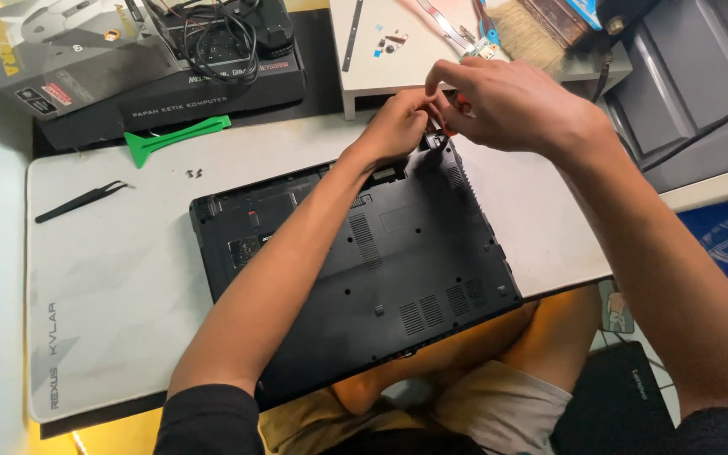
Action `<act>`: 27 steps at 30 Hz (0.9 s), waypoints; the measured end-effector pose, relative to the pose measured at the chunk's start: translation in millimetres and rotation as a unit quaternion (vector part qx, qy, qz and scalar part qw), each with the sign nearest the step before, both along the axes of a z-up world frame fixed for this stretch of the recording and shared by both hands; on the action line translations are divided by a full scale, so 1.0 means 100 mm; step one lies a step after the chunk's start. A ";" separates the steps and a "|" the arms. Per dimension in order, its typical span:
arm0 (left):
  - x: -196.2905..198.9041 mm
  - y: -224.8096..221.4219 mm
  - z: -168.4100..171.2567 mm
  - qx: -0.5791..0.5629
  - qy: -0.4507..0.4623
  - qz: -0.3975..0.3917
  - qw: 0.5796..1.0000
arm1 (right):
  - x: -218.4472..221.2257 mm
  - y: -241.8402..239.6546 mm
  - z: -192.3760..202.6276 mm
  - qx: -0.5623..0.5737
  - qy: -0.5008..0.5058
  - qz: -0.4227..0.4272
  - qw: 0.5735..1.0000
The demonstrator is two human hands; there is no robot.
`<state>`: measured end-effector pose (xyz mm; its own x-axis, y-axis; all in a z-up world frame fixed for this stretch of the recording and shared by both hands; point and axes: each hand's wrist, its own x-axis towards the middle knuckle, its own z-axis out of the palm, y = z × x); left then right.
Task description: Disassembling a laptop by removing screws and the back cover, followed by cleaning the internal components and workspace.
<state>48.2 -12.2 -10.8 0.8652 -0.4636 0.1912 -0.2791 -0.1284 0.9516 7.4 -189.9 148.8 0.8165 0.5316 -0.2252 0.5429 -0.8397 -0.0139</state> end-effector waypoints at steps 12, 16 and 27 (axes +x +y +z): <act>0.01 0.02 -0.05 -0.035 0.059 0.032 0.997 | -0.09 0.00 0.02 0.056 -0.027 0.008 0.998; -0.01 0.03 0.00 -0.006 0.070 0.047 0.996 | -0.07 0.04 0.03 -0.037 -0.054 -0.054 0.996; -0.09 0.07 0.16 0.023 0.085 0.047 0.995 | -0.06 0.01 0.09 -0.109 -0.048 -0.070 0.990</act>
<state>38.8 -5.1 5.1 0.9233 -0.3836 0.0188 -0.0995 -0.1916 0.9764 1.4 -188.5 157.6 0.9021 0.3580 -0.2408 0.4104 -0.8843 0.2225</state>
